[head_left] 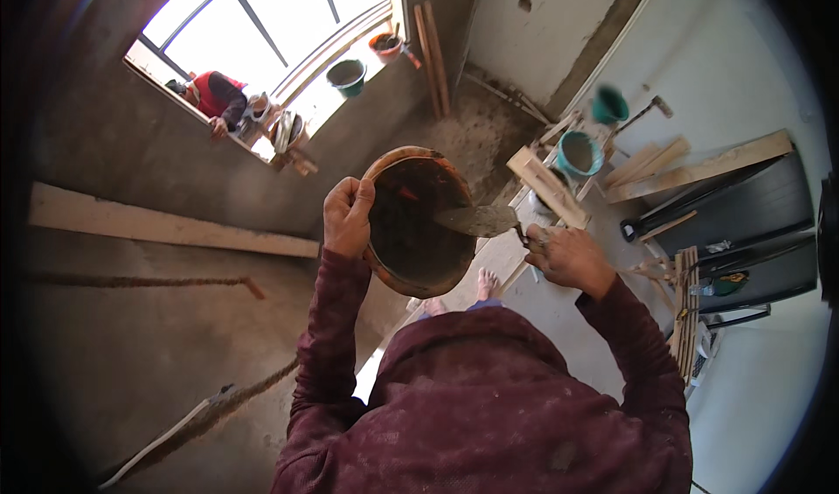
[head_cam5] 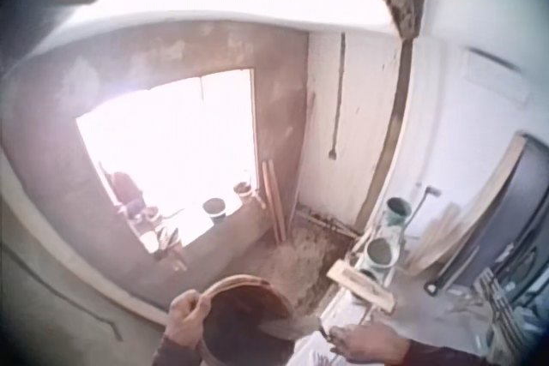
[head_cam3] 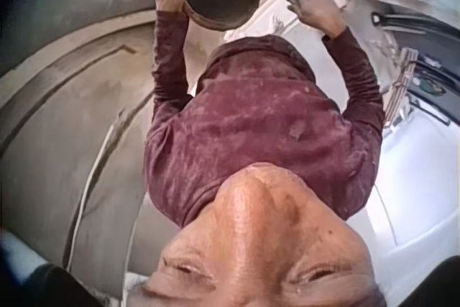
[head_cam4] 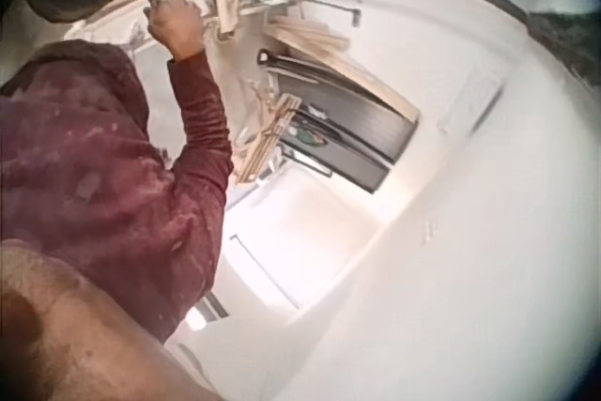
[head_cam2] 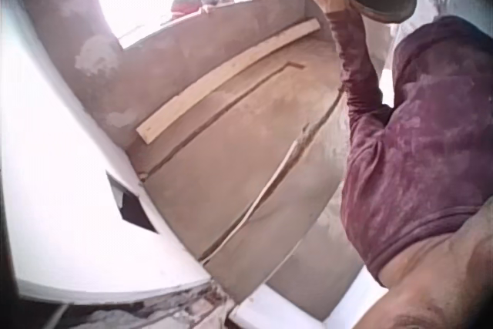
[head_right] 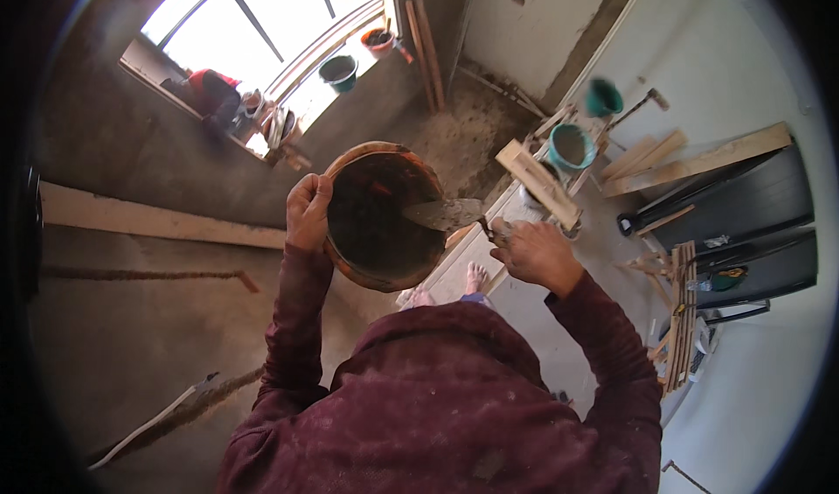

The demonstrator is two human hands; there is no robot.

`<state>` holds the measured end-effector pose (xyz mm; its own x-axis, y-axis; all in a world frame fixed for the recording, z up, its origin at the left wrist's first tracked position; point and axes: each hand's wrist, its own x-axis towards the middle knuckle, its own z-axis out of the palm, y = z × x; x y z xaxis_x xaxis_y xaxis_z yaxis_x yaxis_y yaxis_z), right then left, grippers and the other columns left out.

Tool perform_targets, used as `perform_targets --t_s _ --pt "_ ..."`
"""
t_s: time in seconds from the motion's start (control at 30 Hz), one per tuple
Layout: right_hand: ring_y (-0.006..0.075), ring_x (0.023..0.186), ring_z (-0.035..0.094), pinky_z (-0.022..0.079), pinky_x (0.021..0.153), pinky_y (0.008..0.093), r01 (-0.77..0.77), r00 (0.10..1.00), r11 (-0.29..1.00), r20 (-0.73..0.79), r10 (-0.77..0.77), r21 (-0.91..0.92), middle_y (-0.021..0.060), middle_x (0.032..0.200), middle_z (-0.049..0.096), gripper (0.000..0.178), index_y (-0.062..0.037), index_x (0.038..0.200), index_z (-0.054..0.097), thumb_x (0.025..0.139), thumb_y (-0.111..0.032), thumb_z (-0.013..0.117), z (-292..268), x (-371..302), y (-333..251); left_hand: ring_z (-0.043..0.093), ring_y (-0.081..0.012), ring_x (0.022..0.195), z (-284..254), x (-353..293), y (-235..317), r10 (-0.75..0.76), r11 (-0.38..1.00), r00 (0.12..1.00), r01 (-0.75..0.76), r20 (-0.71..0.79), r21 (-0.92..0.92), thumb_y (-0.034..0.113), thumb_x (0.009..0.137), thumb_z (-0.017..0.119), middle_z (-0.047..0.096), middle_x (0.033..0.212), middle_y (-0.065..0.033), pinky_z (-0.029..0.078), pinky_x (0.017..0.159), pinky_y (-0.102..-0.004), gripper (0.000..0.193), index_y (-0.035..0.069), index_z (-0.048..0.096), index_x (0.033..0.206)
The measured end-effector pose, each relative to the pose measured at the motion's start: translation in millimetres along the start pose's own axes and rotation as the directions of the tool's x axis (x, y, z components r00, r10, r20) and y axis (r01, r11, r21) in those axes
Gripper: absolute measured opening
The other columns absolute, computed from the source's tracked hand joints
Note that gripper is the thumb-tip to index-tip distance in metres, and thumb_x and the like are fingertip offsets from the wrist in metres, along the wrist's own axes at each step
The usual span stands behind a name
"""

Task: The person applies plaster or mortar to the underside of a ceiling beam using a trowel while holding a bucket of material.

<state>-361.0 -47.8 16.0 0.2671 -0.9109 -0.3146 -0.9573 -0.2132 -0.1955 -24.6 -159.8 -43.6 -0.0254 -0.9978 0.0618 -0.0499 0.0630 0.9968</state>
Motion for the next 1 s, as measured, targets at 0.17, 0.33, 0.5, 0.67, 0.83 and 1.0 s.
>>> perform_targets --t_s 0.17,0.33,0.5,0.67,0.83,1.0 --pt "0.0389 0.081 0.067 0.054 0.069 0.0486 0.172 0.985 0.979 -0.024 -0.170 0.107 0.0201 0.090 0.064 0.027 -0.0081 0.113 0.052 0.092 -0.025 0.057 26 62 -33 0.032 -0.0034 0.065 -10 -14 16 -0.010 0.983 0.997 -0.003 0.073 0.184 0.034 0.098 0.061 0.038 0.069 0.0082 0.027 0.056 -0.0222 0.041 0.007 0.046 0.071" --pt "0.0400 0.080 0.068 0.056 0.071 0.0479 0.163 0.982 0.983 -0.107 -0.154 0.087 0.0214 0.087 0.065 0.025 0.0028 0.105 0.054 0.093 -0.019 0.052 47 107 -65 0.032 -0.0027 0.068 -10 -19 21 0.025 0.981 0.996 -0.041 0.088 0.188 0.039 0.097 0.061 0.039 0.073 0.0089 0.027 0.059 -0.0201 0.041 0.009 0.046 0.074" --pt "0.0409 0.083 0.068 0.055 0.073 0.0488 0.188 0.936 0.937 0.234 -0.262 0.294 0.0254 0.087 0.068 0.027 0.0031 0.099 0.063 0.088 -0.020 0.056 55 97 -46 0.029 -0.0031 0.065 -9 -17 1 0.099 0.994 0.991 -0.094 -0.089 0.053 0.036 0.096 0.063 0.034 0.069 0.0091 0.023 0.056 -0.0214 0.040 0.009 0.045 0.073" --pt "0.0394 0.079 0.067 0.054 0.067 0.0485 0.238 0.955 0.956 0.140 -0.263 0.172 0.0217 0.088 0.065 0.032 -0.0014 0.113 0.058 0.090 -0.023 0.058 -4 69 -42 0.029 -0.0033 0.066 -10 -16 20 0.078 0.996 0.997 -0.077 -0.012 0.045 0.038 0.096 0.063 0.035 0.070 0.0089 0.023 0.057 -0.0212 0.041 0.009 0.045 0.073" --pt "0.0342 0.073 0.067 0.054 0.061 0.0444 0.281 0.945 0.957 -0.198 -0.262 0.073 0.0184 0.085 0.064 0.040 0.0005 0.122 0.053 0.091 -0.025 0.058 20 95 -50 0.031 -0.0035 0.065 7 -7 39 0.140 0.987 0.981 -0.149 0.135 0.062 0.040 0.095 0.063 0.036 0.069 0.0080 0.024 0.057 -0.0207 0.043 0.008 0.045 0.073" --pt "0.0319 0.074 0.068 0.055 0.060 0.0425 0.346 0.938 0.937 0.000 -0.346 0.048 0.0173 0.089 0.064 0.036 0.0017 0.123 0.056 0.089 -0.011 0.053 36 66 -34 0.034 -0.0031 0.063 29 1 47 0.155 0.983 0.979 -0.166 0.132 0.080 0.041 0.094 0.065 0.040 0.067 0.0067 0.027 0.054 -0.0212 0.045 0.007 0.047 0.072"
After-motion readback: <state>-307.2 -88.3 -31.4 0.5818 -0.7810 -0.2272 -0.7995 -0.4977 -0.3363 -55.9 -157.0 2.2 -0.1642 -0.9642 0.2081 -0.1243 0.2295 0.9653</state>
